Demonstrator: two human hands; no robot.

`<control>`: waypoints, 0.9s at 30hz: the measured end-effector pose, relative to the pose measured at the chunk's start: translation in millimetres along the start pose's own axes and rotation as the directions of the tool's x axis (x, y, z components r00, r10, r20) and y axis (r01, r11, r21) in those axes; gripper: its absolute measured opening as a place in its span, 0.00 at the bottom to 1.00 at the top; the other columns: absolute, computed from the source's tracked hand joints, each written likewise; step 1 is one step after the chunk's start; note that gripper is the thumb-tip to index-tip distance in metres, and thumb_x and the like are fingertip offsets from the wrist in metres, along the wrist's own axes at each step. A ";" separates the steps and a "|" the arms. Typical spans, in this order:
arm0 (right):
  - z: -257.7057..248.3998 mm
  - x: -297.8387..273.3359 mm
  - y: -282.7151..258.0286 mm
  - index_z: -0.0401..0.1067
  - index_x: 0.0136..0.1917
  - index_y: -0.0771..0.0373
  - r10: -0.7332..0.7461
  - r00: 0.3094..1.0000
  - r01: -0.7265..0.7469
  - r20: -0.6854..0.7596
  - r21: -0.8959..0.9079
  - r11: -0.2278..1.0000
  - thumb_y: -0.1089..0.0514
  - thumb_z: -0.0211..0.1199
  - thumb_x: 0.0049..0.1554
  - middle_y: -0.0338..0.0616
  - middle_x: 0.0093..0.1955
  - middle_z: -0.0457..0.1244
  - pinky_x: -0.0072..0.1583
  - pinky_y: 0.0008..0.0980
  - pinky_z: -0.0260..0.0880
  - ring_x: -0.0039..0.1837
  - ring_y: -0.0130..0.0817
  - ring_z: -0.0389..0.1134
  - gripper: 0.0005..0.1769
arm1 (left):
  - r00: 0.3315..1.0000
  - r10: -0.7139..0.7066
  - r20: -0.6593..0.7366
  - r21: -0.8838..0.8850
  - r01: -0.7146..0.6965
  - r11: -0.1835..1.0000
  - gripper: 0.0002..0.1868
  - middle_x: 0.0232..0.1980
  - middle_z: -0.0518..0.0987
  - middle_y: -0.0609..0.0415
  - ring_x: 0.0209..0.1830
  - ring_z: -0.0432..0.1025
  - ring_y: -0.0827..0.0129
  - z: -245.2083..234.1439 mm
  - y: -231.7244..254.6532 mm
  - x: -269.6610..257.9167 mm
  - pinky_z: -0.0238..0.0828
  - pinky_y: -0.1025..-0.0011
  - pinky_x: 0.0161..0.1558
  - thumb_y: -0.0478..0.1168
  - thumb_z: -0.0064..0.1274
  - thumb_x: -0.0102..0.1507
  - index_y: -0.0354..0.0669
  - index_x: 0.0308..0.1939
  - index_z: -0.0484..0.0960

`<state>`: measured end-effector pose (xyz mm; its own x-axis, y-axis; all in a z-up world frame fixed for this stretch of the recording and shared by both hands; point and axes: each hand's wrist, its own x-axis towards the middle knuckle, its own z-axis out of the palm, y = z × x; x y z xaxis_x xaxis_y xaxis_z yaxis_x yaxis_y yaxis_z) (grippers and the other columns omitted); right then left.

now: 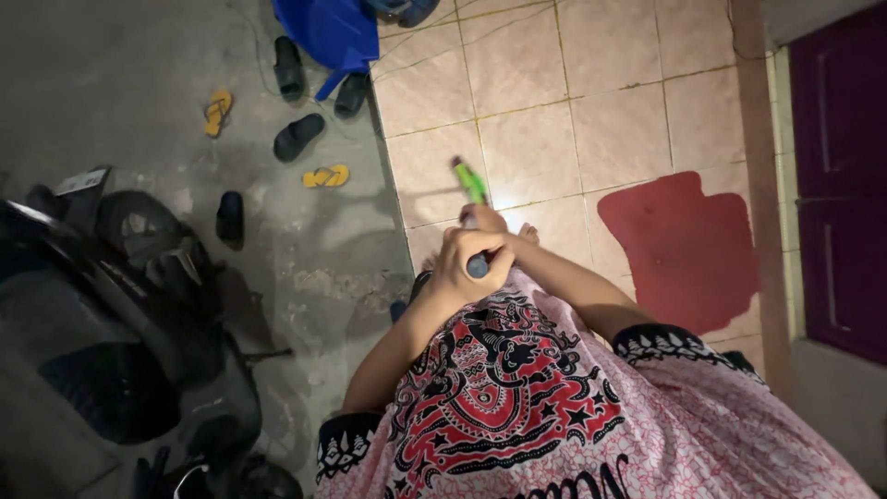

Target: The person cleans the tiled floor using a squeegee on a pole, pushing it across the surface while walking around a motorcycle and other items.

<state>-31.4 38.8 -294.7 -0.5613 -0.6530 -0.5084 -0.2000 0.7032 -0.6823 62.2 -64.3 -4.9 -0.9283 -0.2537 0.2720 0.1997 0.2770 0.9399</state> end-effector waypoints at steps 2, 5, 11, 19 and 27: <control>19.2 -2.5 -16.2 0.75 0.50 0.62 -0.169 0.986 0.162 -0.002 0.285 0.945 0.48 0.55 0.54 0.51 0.46 0.70 0.51 0.37 0.72 0.49 0.41 0.72 0.19 | 0.998 0.037 -0.042 0.067 -0.034 0.997 0.11 0.19 0.74 0.48 0.17 0.72 0.62 -13.4 11.5 -2.0 0.64 0.67 0.23 0.33 0.55 0.59 0.36 0.22 0.77; 37.4 -33.8 -50.8 0.73 0.52 0.67 -0.338 0.920 0.358 -0.197 0.771 0.526 0.40 0.50 0.57 0.46 0.47 0.68 0.53 0.30 0.70 0.51 0.35 0.70 0.28 | 1.000 -0.024 -0.006 0.085 0.025 0.996 0.16 0.17 0.71 0.49 0.15 0.68 0.65 -24.6 16.6 -4.9 0.60 0.66 0.22 0.34 0.56 0.61 0.36 0.19 0.72; 20.5 -42.1 -75.0 0.79 0.48 0.59 -0.199 0.962 0.263 -0.188 0.440 0.858 0.44 0.58 0.50 0.48 0.45 0.71 0.53 0.37 0.70 0.51 0.43 0.71 0.21 | 0.984 0.018 0.178 -0.035 -0.011 0.999 0.20 0.12 0.65 0.60 0.09 0.59 0.75 -19.6 8.6 -11.6 0.48 0.70 0.15 0.35 0.59 0.60 0.43 0.15 0.70; -32.1 -37.3 14.8 0.80 0.51 0.47 0.151 0.985 -0.165 -0.082 -0.197 0.967 0.55 0.63 0.50 0.50 0.47 0.72 0.53 0.45 0.72 0.52 0.48 0.74 0.15 | 0.965 0.105 0.241 -0.227 -0.049 0.973 0.21 0.18 0.65 0.61 0.17 0.62 0.74 4.6 12.0 -21.8 0.53 0.71 0.23 0.38 0.62 0.59 0.44 0.18 0.65; -91.1 -38.2 97.3 0.78 0.56 0.49 0.134 0.956 -0.242 -0.260 -0.449 0.860 0.50 0.65 0.55 0.49 0.54 0.70 0.55 0.50 0.72 0.56 0.50 0.72 0.15 | 0.915 0.183 0.359 -0.346 -0.051 0.937 0.23 0.24 0.68 0.56 0.25 0.64 0.72 30.4 -44.9 -6.1 0.68 0.70 0.37 0.36 0.61 0.59 0.41 0.20 0.60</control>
<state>-102.5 157.8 -293.8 -0.7721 -0.4572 -0.4413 -0.3965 0.8893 -0.2276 49.4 -47.1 -55.1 -0.9256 0.1515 0.3468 0.3434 -0.0487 0.9379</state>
